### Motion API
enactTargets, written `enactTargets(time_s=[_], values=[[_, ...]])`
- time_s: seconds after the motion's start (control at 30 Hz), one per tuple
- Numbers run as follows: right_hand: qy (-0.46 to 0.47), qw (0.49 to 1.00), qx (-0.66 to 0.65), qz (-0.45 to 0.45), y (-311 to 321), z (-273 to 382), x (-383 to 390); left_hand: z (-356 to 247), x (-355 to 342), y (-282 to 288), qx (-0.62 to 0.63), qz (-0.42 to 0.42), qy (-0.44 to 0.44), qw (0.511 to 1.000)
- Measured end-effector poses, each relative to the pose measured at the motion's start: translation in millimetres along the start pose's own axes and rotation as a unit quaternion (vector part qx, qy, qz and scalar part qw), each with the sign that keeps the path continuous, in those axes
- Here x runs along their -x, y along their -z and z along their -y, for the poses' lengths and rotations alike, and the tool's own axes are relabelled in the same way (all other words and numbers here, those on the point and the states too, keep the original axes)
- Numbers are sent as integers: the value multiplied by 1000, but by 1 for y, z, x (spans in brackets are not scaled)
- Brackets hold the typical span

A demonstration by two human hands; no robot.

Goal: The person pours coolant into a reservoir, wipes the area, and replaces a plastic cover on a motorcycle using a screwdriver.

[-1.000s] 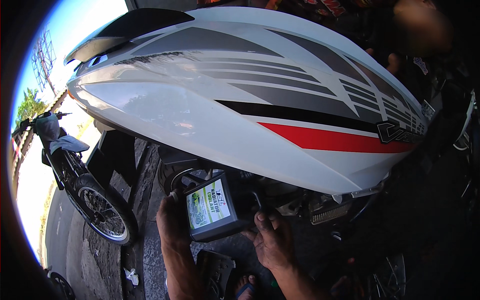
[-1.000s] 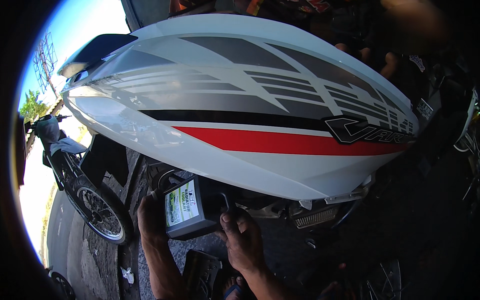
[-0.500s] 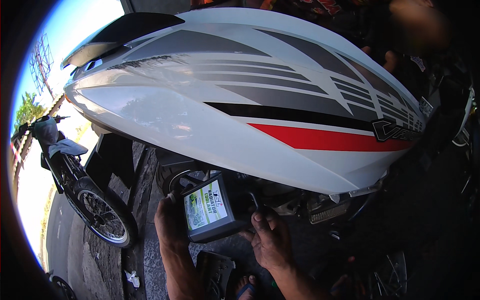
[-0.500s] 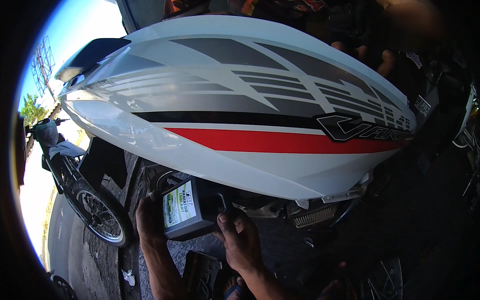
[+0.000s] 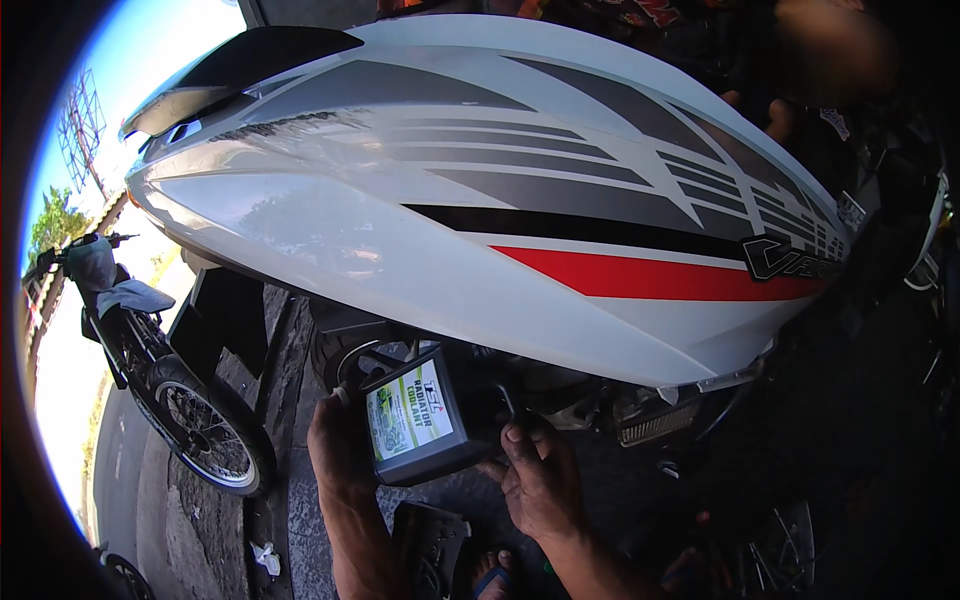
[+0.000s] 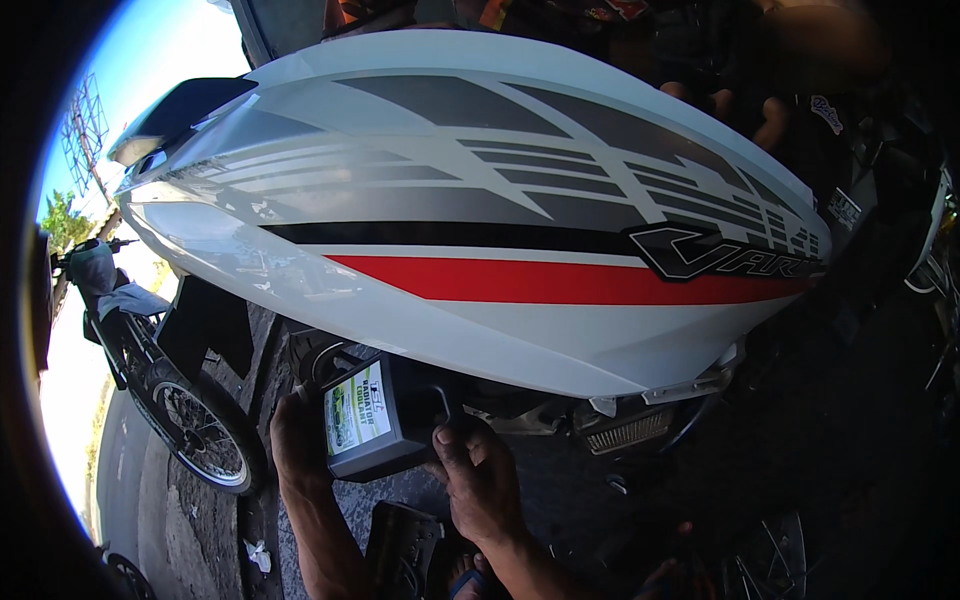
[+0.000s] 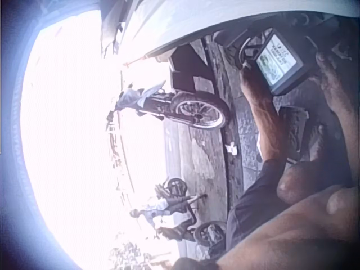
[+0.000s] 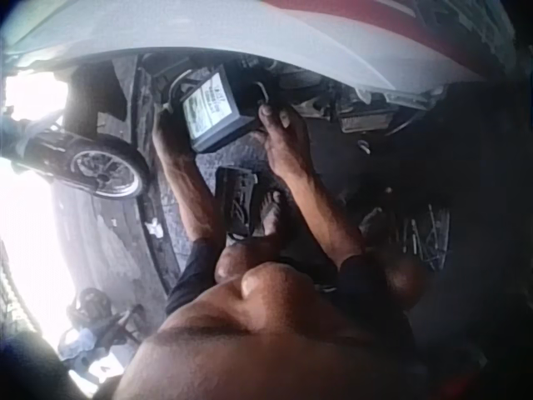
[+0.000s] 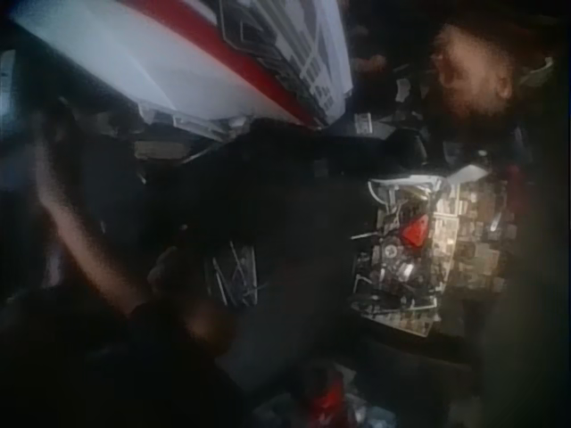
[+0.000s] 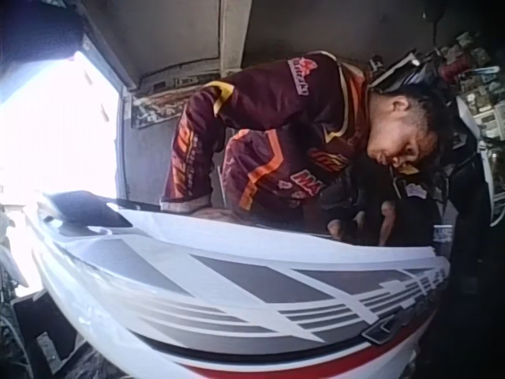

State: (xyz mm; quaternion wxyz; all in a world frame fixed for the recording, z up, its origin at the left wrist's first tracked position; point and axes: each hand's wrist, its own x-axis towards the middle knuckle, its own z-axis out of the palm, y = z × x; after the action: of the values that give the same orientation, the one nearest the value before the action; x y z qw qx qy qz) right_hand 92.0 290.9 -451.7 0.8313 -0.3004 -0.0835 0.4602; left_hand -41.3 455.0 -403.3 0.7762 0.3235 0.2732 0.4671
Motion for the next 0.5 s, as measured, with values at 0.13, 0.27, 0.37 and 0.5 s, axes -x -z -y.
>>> enactTargets(time_s=[0.13,0.27,0.37,0.5], values=[[6,1000,8,-1,-1,0,0,2,-4,11,-28,-3,-26,999],[9,1000,-6,0,-1,-1,1,2,-4,8,0,-9,-11,1000],[14,1000,-14,10,0,-2,0,2,-4,7,3,-16,-11,1000],[16,1000,-14,17,1,-2,-2,0,-4,9,-1,-13,-8,1000]])
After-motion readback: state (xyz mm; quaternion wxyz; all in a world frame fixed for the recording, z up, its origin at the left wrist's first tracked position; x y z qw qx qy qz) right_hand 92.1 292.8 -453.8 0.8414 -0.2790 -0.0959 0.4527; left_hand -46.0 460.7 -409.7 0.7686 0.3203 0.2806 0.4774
